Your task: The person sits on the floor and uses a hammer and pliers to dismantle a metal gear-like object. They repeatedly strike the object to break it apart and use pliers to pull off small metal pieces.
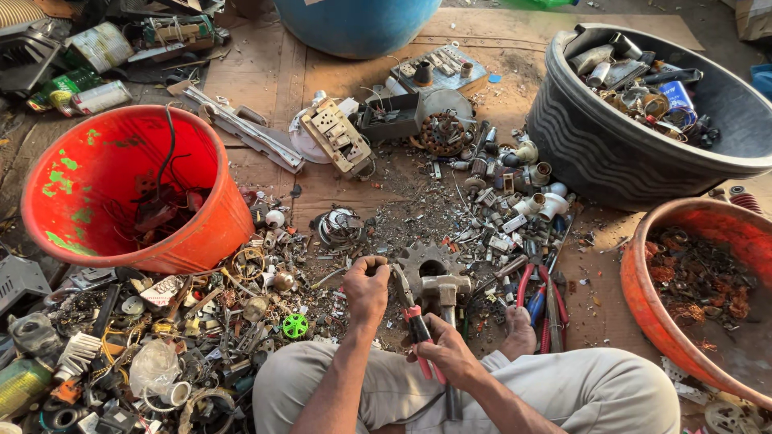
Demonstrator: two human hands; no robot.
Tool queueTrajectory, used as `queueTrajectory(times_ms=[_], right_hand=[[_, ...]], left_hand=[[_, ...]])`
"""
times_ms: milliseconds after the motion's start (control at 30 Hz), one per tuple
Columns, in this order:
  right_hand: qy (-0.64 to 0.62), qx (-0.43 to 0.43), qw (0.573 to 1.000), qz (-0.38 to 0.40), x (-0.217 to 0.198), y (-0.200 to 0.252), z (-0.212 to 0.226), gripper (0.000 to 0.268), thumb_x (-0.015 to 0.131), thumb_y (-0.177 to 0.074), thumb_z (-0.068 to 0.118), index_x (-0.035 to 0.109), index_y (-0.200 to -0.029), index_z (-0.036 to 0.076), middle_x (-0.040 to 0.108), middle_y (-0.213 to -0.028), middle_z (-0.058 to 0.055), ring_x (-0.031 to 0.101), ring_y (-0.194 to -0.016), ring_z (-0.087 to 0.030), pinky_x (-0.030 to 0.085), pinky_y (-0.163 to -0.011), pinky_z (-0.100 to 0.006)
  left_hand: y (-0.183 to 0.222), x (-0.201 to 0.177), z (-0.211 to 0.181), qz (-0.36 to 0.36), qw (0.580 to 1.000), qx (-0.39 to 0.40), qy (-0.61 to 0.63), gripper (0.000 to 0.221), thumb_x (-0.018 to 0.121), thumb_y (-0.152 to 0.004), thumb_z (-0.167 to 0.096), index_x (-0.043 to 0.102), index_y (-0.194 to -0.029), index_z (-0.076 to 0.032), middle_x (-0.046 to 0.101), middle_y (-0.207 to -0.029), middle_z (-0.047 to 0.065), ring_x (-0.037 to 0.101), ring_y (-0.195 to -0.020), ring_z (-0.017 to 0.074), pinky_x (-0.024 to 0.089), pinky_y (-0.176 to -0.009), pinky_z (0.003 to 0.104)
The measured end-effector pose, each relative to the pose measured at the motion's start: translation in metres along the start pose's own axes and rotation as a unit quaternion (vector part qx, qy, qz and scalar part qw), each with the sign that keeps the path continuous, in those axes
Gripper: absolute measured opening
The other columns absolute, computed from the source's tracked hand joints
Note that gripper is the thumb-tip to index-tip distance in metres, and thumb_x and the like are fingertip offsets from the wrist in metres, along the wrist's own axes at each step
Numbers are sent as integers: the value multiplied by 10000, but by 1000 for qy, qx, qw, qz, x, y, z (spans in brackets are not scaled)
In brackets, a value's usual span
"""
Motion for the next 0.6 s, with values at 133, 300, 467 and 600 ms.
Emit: queueTrajectory(times_ms=[133, 300, 467, 600], right_hand=[[62, -15, 997, -45, 1, -3, -2, 277, 623, -819, 76, 620, -1095, 71, 683, -890, -7, 653, -802, -101, 577, -743, -262], [235, -32, 959, -154, 9, 0, -3, 247, 663, -810, 89, 582, -1040, 54, 557, -749, -83, 548, -694, -163, 496, -644, -340], [260, -80, 945, -181, 14, 2, -2, 241, 652, -793, 63, 570, -1018, 36, 548, -750, -101, 560, -685, -204, 498, -655, -377], [280, -162, 927, -188, 17, 3, -1, 279, 640, -760, 16, 555, -1026, 33, 518, -781, -111, 537, -671, -229, 478, -627, -395]], left_hand=[[-1, -2, 5, 16, 999, -29, 28, 99, 718, -866, -24, 750, -960, -23, 679, -792, 18, 533, -596, 84, 424, -498, 250], [13, 14, 11, 105, 959, -104, 242, 230, 601, -1014, -210, 691, -1025, 1, 730, -879, 104, 698, -691, 164, 607, -644, 306], [17, 21, 12, 127, 900, -212, 359, 361, 502, -1049, -323, 654, -1082, 3, 732, -916, 156, 752, -771, 262, 648, -712, 415], [17, 20, 15, 125, 886, -211, 392, 358, 497, -1053, -310, 644, -1073, 16, 731, -895, 173, 745, -764, 292, 652, -718, 452]])
Point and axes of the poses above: each hand's wrist, its own y-axis away from the middle knuckle, its own x-axis out of the palm, z = x × y, the point moved 1 cm from there along -y, towards the middle knuckle
